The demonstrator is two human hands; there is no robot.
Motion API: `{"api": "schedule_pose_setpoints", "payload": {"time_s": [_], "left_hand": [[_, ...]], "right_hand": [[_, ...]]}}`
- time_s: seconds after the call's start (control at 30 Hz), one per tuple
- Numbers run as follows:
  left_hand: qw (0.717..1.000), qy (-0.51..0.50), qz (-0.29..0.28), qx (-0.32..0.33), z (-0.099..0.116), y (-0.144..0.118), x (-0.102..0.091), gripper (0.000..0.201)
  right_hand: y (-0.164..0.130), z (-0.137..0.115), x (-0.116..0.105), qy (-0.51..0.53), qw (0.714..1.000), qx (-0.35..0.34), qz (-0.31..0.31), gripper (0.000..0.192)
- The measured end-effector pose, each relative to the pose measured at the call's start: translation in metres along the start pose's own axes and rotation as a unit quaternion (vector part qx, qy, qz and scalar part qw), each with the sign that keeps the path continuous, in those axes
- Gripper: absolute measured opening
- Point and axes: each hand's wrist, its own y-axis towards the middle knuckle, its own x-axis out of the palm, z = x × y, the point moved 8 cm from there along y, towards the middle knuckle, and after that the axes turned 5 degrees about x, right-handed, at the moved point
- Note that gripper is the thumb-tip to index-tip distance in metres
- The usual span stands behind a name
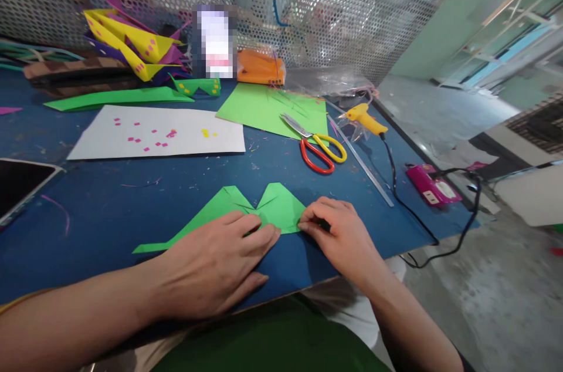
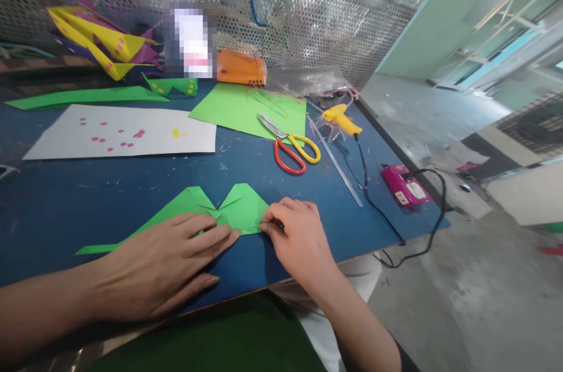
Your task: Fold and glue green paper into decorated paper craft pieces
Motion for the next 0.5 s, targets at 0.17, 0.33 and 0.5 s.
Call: {"api": "schedule_pose_setpoints", "payload": {"time_s": [0.17,0.33,0.5], "left_hand": [[1.0,-0.006,0.014,-0.006,0.0007,-0.0004,-0.0021,0.023],[1.0,-0.001,0.022,-0.007,0.0001,0.0001,-0.0013,0.025],[1.0,0.019,0.001,-0.015,0.0,0.0052,0.0027,0.04]], "right_hand": [[0.0038,-0.0002,0.0007,-0.039,0.999,0.009,-0.016,0.015],[0.005,-0.002,0.0023,-0.049,0.999,-0.012,-0.012,0.015],[0.0034,-0.0012,0.0022,-0.05,0.999,-0.017,-0.003,0.015]]}}
